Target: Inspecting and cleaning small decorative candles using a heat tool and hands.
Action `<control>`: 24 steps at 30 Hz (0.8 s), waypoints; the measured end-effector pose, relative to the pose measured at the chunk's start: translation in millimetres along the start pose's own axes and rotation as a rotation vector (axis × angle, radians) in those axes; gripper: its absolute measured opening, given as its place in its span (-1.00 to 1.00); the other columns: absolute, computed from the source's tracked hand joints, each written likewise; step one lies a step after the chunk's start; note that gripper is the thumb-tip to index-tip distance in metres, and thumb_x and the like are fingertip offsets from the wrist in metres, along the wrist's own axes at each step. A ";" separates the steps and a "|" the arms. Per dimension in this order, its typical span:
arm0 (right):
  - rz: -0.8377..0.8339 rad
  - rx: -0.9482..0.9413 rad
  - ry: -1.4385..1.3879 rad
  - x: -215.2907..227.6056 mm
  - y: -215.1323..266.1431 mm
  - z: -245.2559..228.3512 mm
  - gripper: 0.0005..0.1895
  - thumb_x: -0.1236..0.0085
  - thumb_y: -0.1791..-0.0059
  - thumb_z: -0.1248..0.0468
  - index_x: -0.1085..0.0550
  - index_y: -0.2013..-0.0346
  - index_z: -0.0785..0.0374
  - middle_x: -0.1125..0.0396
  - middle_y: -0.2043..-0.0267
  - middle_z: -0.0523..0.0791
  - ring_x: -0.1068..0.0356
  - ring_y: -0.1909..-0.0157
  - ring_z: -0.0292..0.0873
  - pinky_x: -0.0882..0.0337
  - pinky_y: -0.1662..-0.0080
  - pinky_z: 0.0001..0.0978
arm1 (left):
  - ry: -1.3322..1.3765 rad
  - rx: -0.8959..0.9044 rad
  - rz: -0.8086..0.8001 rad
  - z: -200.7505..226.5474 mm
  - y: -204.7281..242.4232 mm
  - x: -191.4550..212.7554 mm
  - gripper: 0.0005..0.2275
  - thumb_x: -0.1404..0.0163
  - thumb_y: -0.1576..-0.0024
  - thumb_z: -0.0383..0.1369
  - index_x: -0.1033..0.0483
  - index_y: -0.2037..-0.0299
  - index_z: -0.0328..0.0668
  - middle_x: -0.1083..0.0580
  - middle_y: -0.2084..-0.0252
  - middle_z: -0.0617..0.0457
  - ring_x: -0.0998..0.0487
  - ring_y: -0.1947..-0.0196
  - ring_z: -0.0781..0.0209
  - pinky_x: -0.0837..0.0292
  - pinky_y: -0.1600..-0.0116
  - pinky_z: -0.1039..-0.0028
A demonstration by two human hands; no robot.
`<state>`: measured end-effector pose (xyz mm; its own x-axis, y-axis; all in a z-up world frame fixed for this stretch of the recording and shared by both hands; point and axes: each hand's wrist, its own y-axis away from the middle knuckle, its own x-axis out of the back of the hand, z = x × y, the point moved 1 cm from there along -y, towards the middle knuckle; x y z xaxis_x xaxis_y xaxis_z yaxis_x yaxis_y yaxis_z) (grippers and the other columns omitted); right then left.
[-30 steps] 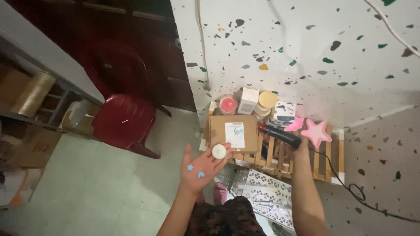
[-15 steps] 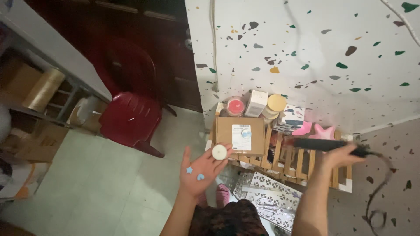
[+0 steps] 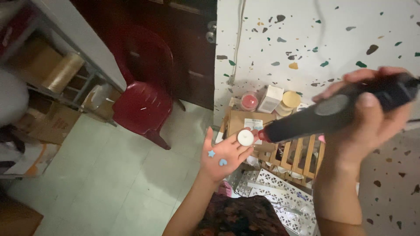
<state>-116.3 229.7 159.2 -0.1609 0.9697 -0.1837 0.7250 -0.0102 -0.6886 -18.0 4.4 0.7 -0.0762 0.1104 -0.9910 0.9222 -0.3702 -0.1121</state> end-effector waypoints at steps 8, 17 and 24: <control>-0.055 -0.007 -0.072 -70.4 -7.7 -13.9 -0.60 -0.13 -0.25 0.18 -0.19 -0.23 0.29 -0.30 0.22 0.02 -0.41 0.35 -0.04 -0.54 0.24 -0.18 | -0.144 -0.036 0.010 2.4 7.3 -5.1 0.00 0.28 -0.18 0.34 0.15 -0.51 -0.55 -0.02 -0.55 -0.28 0.06 -0.58 -0.08 0.31 -0.61 0.16; -0.122 -0.009 -0.081 -85.2 -6.1 -9.8 -0.58 -0.16 -0.30 0.15 -0.18 -0.24 0.30 -0.29 0.21 0.04 -0.36 0.35 -0.03 -0.49 0.23 -0.21 | -0.186 -0.057 -0.004 5.7 10.0 -14.2 -0.02 0.30 -0.20 0.33 0.14 -0.51 -0.55 -0.03 -0.54 -0.28 0.04 -0.58 -0.07 0.27 -0.61 0.18; -0.161 -0.020 -0.086 -92.9 -7.7 -12.5 -0.60 -0.15 -0.29 0.17 -0.18 -0.22 0.29 -0.30 0.21 0.02 -0.41 0.32 -0.06 -0.49 0.21 -0.27 | -0.143 -0.056 0.004 8.2 9.9 -15.5 -0.05 0.33 -0.22 0.30 0.12 -0.50 -0.56 -0.04 -0.54 -0.28 0.03 -0.57 -0.07 0.25 -0.61 0.18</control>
<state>-98.6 142.7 190.3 -0.3318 0.9341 -0.1320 0.6984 0.1491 -0.7000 -10.8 -8.5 14.4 -0.1223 -0.0253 -0.9922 0.9419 -0.3182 -0.1080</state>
